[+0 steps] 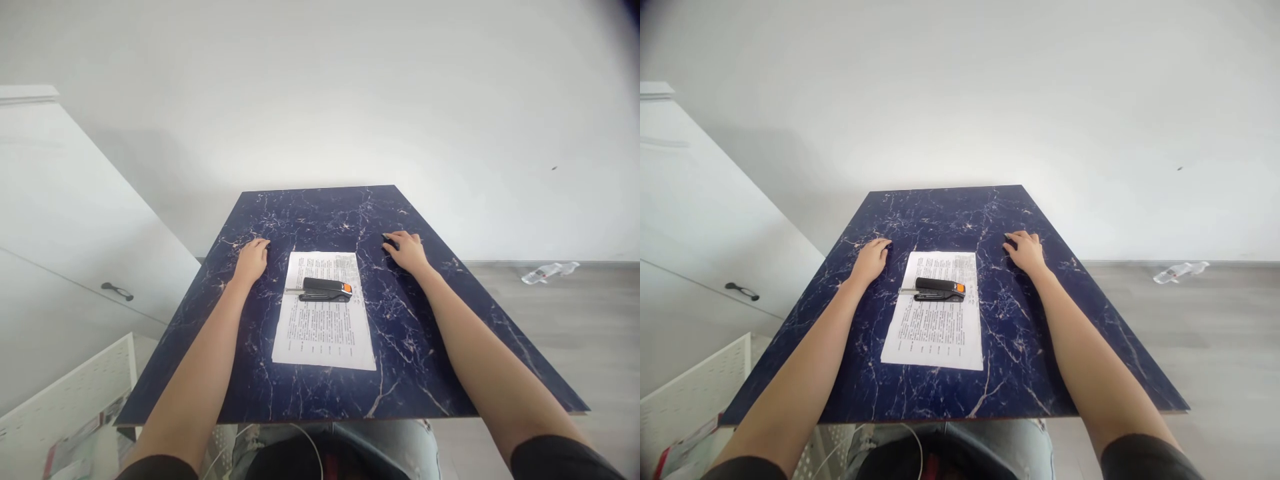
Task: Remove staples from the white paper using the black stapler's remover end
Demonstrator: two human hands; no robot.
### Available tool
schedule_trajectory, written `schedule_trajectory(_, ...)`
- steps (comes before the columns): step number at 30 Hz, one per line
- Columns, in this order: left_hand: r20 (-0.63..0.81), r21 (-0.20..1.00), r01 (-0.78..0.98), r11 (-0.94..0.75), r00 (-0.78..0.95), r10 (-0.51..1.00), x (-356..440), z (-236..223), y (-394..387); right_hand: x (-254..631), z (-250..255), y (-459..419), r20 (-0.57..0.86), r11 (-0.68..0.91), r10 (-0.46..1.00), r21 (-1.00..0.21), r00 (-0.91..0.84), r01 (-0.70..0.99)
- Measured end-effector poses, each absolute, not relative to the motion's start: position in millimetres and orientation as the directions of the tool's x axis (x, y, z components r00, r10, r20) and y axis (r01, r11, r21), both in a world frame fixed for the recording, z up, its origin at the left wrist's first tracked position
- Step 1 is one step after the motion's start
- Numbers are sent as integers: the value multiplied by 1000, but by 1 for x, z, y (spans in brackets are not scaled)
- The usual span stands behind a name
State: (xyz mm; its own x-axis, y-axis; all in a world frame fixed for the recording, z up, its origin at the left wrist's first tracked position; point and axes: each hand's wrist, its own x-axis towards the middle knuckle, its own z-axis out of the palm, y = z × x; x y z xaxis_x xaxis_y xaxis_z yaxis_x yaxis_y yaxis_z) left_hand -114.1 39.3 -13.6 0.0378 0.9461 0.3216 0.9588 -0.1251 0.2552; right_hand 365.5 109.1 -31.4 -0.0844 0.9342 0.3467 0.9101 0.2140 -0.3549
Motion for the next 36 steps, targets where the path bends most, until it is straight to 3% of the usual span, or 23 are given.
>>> schedule_trajectory(5,391,257,950,-176,65,918,-118,-9,40,360,-31,107,335,192,940,-352,-68,916)
schedule_trajectory(12,442,426,888,-173,-37,896,-105,-6,30,336,-8,86,607,387,793,-422,-62,820)
schedule_trajectory(16,491,590,730,-345,15,871,-81,5,17,297,19,47,593,623,756,-520,-278,584)
schedule_trajectory(19,435,732,570,-373,30,900,-63,15,7,268,31,16,452,705,677,-624,-581,337)
schedule_trajectory(21,396,801,469,-372,51,917,-54,20,1,252,32,0,369,724,589,-637,-719,266)
schedule_trajectory(24,367,863,350,-365,64,928,-48,23,-3,238,24,-11,270,752,554,-569,-788,334)
schedule_trajectory(28,341,901,264,-345,63,938,-45,19,-4,235,15,-8,200,737,614,-493,-764,464)
schedule_trajectory(36,377,840,351,-413,171,911,-45,23,-8,252,17,15,208,720,654,-467,-728,513)
